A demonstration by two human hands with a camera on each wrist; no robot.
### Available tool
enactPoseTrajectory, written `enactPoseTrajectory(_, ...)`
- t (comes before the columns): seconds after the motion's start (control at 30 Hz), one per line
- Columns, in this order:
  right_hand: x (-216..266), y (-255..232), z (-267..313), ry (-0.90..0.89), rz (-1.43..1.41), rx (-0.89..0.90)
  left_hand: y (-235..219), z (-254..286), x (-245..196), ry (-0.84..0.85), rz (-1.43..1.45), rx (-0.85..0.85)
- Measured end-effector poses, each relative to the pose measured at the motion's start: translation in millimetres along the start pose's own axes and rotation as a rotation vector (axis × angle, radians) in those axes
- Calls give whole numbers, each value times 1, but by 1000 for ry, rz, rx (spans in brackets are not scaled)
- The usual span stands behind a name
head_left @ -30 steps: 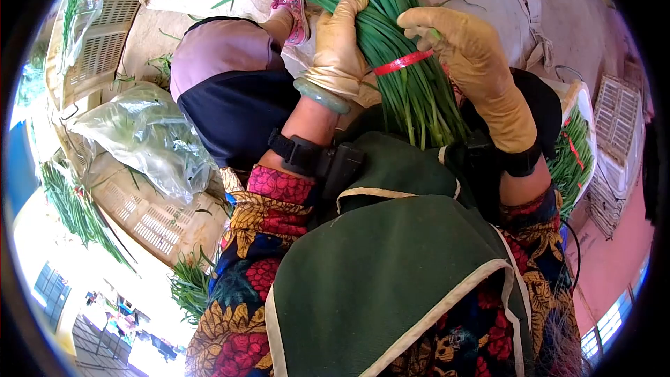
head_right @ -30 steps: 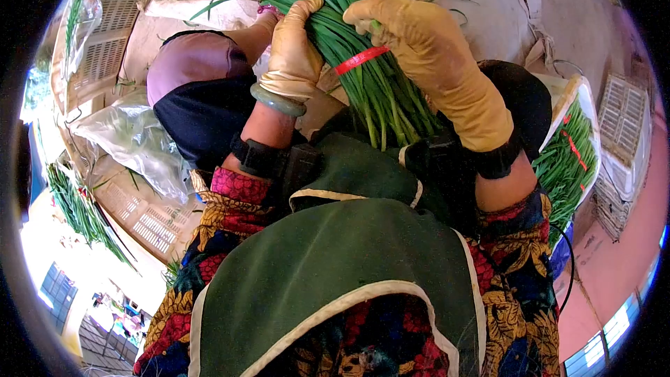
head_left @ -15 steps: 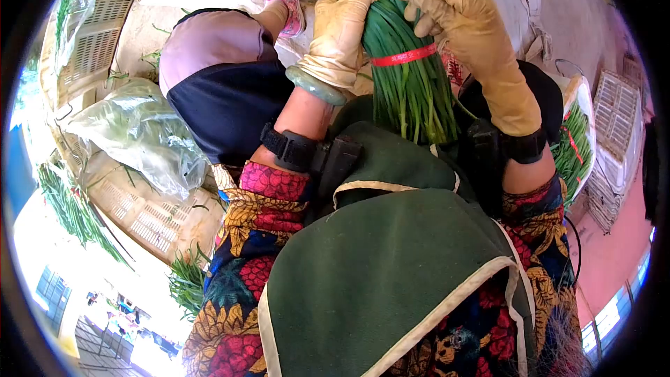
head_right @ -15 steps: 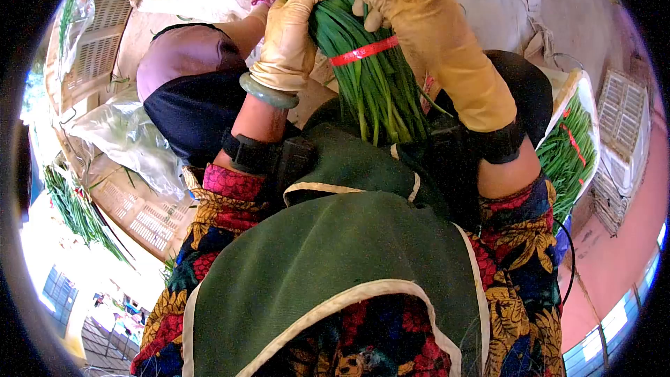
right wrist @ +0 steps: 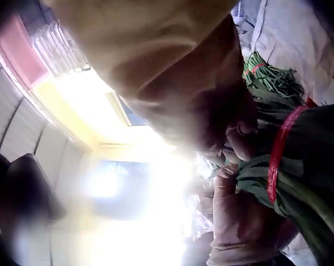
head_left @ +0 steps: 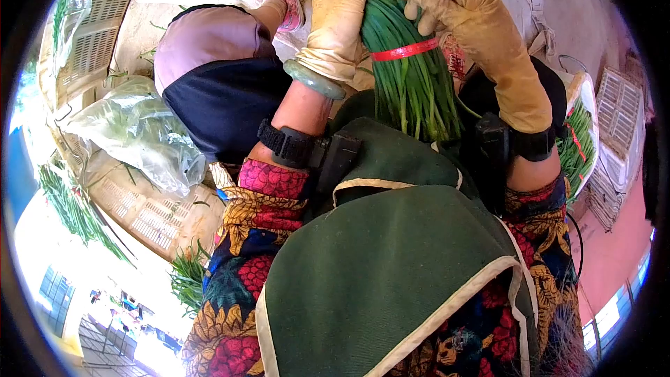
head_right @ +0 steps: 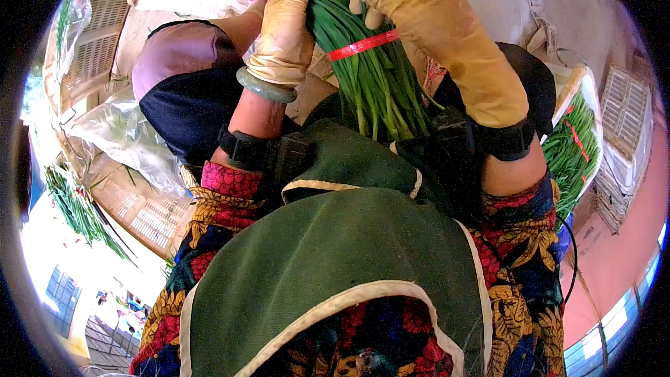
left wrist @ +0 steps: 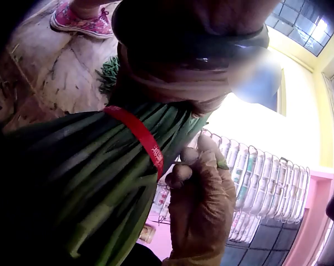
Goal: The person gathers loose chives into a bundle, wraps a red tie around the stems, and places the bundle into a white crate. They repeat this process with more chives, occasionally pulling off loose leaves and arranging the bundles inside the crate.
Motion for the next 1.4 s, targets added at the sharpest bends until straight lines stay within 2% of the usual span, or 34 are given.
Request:
enactPoseTrajectory(0.23, -10, 5, 6, -237, 223, 41, -4, -1, 2, -4, 4, -46)
enactPoseTrajectory(0.33, -10, 3, 8, -244, 352, 39, -5, -2, 4, -15, 15, -39)
enactPoseTrajectory(0.43, -2, 3, 12, -374, 484, 6, -6, -3, 3, -52, 38, -48)
enactPoseTrajectory(0.7, 15, 8, 29, -521, 438, -66, -16, -13, 9, -129, 190, 79)
enactPoseTrajectory(0.93, 23, 12, 35, -510, 407, -97, -15, -13, 7, -186, 206, 89)
enactPoseTrajectory(1.03, 23, 13, 34, -579, 392, -73, -11, -11, 7, -237, 300, 79)
enactPoseTrajectory(1.13, 25, 16, 36, -582, 425, -77, -17, -14, 13, -187, 231, 84)
enactPoseTrajectory(1.23, 30, 20, 44, -651, 300, -162, -25, -13, 15, -208, 257, 32)
enactPoseTrajectory(1.33, 26, 13, 45, -464, 336, -218, -17, -12, 12, -174, 210, 0)
enactPoseTrajectory(1.37, 29, 11, 48, -268, 314, -249, -15, -12, 11, -171, 225, 11)
enactPoseTrajectory(1.4, 30, 10, 46, -212, 160, -252, -14, -11, 8, -163, 242, 23)
Point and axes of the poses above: each hand's wrist, its own z-axis away from the middle knuckle, its own y-axis out of the palm, x = y × z, the point moved 1 cm from there along -z, towards the middle knuckle, and after that the axes turned 8 degrees about x, right-handed, at the moved point
